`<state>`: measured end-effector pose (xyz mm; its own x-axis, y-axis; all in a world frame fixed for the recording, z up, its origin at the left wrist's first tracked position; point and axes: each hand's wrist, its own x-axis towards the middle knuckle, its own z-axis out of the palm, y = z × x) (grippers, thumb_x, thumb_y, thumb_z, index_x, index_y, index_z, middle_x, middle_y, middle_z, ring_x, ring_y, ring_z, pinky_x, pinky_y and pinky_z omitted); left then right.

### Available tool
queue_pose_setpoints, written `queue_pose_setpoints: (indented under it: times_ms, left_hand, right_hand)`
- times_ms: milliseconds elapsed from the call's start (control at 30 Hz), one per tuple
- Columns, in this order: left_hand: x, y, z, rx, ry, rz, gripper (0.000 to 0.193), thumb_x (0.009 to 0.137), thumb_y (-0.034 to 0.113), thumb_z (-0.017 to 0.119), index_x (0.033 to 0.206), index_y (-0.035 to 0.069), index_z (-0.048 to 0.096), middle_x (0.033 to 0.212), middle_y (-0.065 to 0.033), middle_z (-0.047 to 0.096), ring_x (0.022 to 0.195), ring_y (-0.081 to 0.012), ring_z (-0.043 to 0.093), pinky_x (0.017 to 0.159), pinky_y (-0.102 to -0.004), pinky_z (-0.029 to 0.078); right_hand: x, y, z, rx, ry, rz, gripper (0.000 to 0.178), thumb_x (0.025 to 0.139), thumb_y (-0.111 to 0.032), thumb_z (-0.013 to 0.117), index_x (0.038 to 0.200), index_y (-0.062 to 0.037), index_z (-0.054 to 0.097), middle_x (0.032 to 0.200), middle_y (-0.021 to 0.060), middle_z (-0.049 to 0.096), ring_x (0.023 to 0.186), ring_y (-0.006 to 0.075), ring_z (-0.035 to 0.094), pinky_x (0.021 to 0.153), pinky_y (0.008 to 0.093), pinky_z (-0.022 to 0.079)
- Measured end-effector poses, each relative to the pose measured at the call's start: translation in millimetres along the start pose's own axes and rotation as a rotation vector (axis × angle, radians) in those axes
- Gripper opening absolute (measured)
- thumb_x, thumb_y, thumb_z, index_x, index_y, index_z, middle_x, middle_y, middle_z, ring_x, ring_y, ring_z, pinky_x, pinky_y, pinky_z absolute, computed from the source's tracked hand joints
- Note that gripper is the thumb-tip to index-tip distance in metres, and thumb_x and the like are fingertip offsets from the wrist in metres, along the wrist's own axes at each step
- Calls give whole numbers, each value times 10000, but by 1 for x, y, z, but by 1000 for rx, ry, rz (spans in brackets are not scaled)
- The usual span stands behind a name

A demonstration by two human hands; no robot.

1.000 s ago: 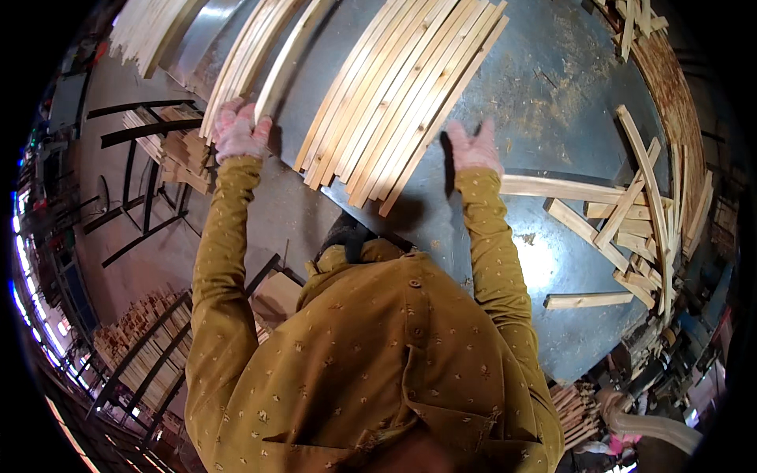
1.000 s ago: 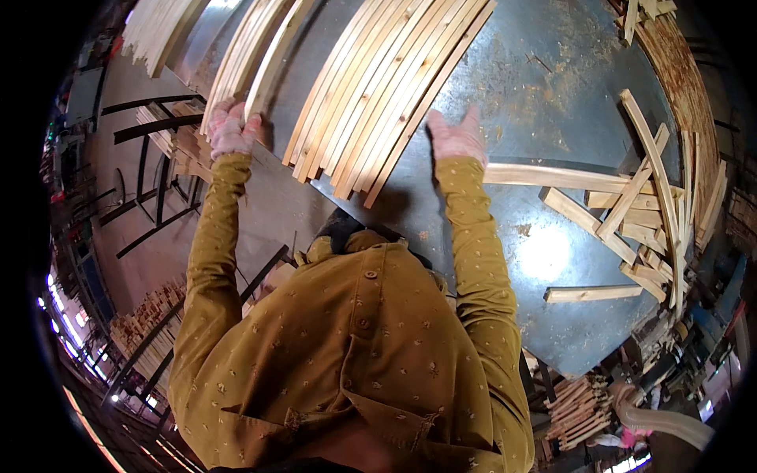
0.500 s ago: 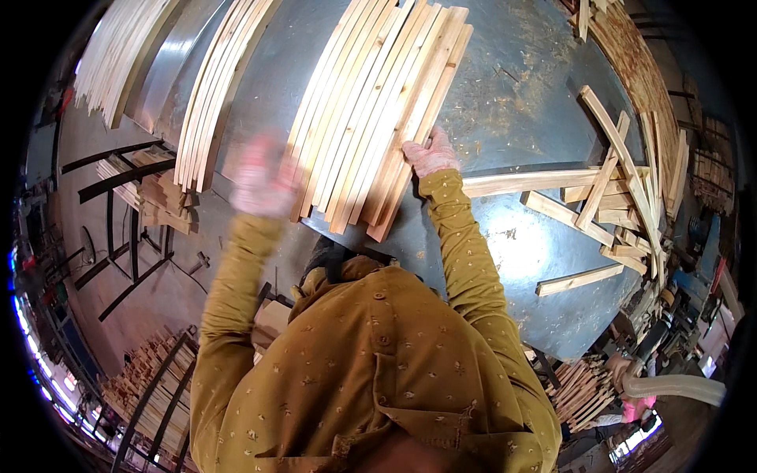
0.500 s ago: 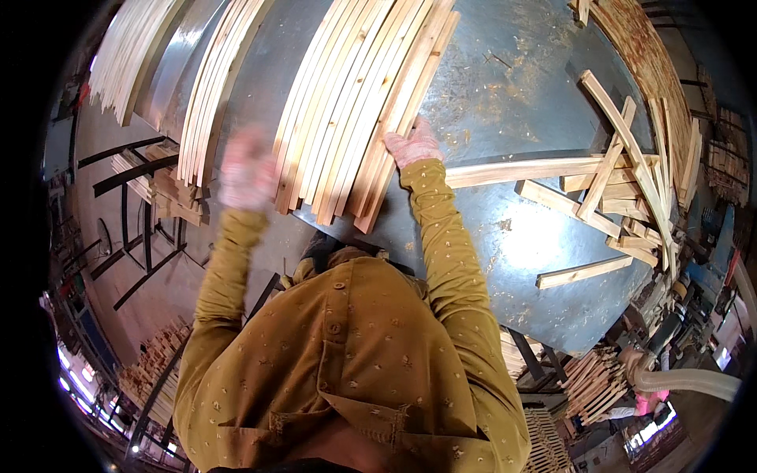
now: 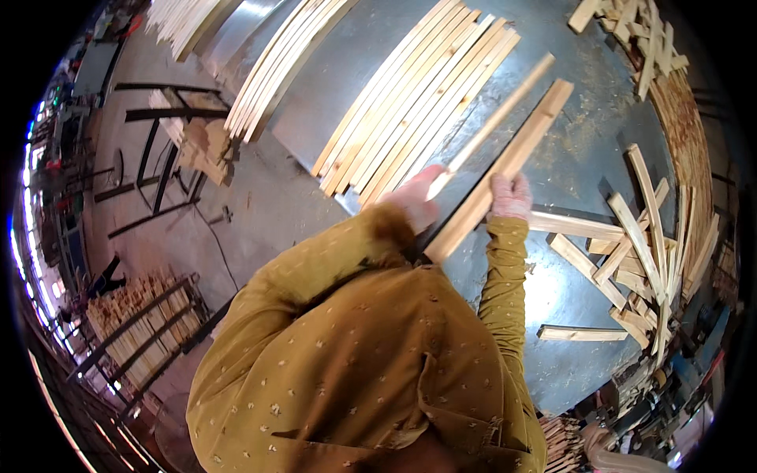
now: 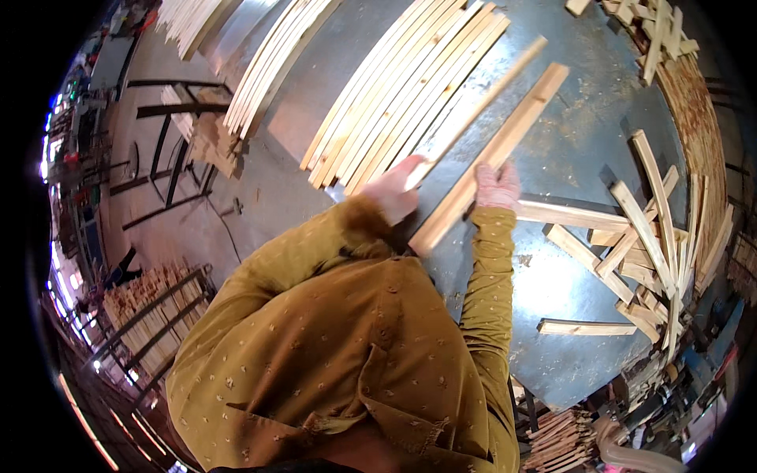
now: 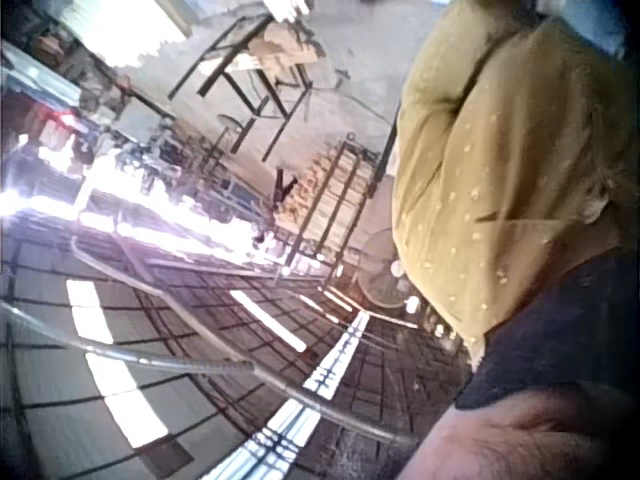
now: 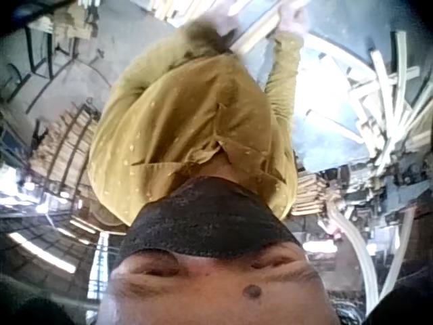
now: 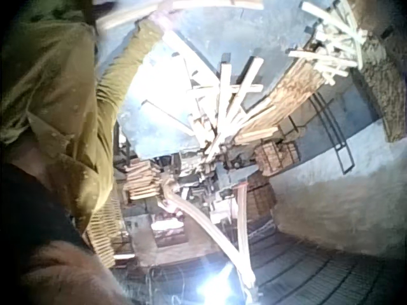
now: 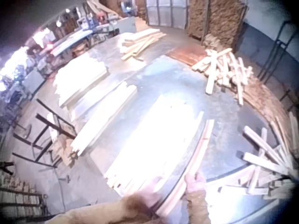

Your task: The person sorts and stacks thin wooden planks on a large metal table. They pick up individual planks and small groups, align them, and place them into neat piles. The person occasionally moves stacks to different locations on the table to organize the workspace.

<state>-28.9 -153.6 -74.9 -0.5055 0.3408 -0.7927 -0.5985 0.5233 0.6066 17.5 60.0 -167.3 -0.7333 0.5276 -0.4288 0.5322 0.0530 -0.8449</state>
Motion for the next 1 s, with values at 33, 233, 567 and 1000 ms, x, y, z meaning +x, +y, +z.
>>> queue_pose_setpoints:
  times_ms: [33, 233, 567, 1000]
  left_hand:
    - [-1, -19, -11, -152, 52, 95, 502, 916, 227, 624, 1359, 85, 434, 896, -88, 605, 735, -200, 603, 622, -280, 518]
    - [-6, -56, -151, 426, 778, 352, 367, 793, 142, 752, 1129, 47, 639, 1012, -132, 617, 878, -238, 612, 737, -335, 556]
    - [36, -76, -284, 1037, 1096, 280, 677, 733, 287, 789, 1297, 43, 506, 1367, -226, 492, 1269, -368, 478, 1059, -415, 407]
    - [23, -49, -294, 1109, 979, -101, 977, 734, 490, 768, 1482, 69, 301, 1505, -204, 317, 1375, -367, 346, 1103, -481, 340]
  right_hand:
    - [1, -11, 9, -175, -14, 28, 434, 864, -276, 710, 1179, 2, 601, 964, 141, 678, 834, 228, 650, 716, 370, 522]
    - [-9, -55, 84, -512, -191, -37, 596, 897, -467, 612, 1330, -69, 518, 1094, 225, 667, 1034, 375, 642, 892, 441, 502]
    - [69, -32, -91, -1445, 375, -568, 770, 861, -423, 608, 1504, -116, 313, 1462, 155, 437, 1320, 290, 454, 1105, 426, 370]
    - [134, -63, -189, -1163, -66, -510, 776, 838, -404, 683, 1481, -122, 351, 1259, 138, 583, 1159, 288, 567, 996, 379, 451]
